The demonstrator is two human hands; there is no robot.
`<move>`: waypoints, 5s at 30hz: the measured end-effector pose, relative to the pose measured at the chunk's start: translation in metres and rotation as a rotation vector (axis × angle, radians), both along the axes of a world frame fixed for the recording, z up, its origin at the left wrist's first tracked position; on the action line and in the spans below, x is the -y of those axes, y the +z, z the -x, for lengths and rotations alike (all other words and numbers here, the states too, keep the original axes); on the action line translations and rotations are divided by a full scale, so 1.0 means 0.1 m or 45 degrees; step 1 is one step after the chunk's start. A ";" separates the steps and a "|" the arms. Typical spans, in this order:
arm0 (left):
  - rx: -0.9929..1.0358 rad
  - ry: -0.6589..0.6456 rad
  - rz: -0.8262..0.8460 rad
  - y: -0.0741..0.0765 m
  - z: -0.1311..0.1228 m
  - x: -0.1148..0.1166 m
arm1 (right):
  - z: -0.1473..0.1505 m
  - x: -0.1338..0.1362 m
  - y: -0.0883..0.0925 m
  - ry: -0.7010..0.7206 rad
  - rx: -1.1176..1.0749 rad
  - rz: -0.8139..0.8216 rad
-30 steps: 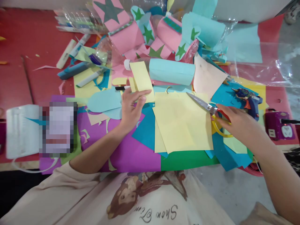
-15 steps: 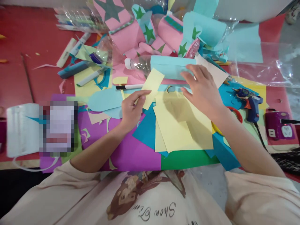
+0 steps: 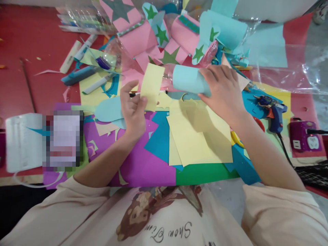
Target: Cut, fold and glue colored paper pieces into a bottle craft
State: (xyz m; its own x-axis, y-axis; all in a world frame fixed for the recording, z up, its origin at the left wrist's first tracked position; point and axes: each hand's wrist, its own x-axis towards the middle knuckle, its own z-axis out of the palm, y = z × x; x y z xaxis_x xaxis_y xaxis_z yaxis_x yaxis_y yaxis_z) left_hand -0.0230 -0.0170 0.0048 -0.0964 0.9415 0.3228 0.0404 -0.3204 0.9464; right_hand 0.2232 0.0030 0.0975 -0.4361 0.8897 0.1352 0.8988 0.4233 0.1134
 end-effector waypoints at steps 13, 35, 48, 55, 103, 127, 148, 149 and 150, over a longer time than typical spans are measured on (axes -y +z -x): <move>-0.113 0.062 0.070 0.01 -0.01 0.02 | -0.64 1.28 0.20 -0.109 0.053 0.125; -0.531 -0.195 -0.082 0.15 -0.04 0.21 | -0.20 1.16 -0.01 -0.003 -0.181 0.200; -0.273 -0.603 -0.064 0.19 0.02 0.08 | -0.35 1.09 -0.03 0.064 -0.302 0.138; -0.595 -0.656 -0.175 0.32 0.21 0.17 | -0.37 1.02 -0.03 0.187 -0.266 0.151; -0.867 -0.702 -0.137 0.14 0.28 0.33 | 0.47 0.76 -0.32 0.361 -0.260 0.040; -0.895 -0.685 -0.203 0.11 0.17 0.34 | 0.51 0.73 -0.38 0.302 -0.322 0.138; -0.911 -0.703 -0.103 0.12 0.17 0.34 | 0.53 0.70 -0.36 0.303 -0.368 0.196; -0.918 -0.710 -0.101 0.12 0.18 0.34 | 0.54 0.70 -0.36 0.303 -0.366 0.193; -0.928 -0.717 -0.099 0.12 0.18 0.34 | 0.54 0.70 -0.36 0.302 -0.365 0.193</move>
State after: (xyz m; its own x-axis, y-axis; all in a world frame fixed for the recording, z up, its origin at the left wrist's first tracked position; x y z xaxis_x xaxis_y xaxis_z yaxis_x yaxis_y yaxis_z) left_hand -0.0407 -0.0511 0.0171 0.6208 0.7610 0.1882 0.4370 -0.5352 0.7229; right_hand 0.1695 -0.0670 0.0617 -0.5956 0.7879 0.1564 0.7601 0.6158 -0.2076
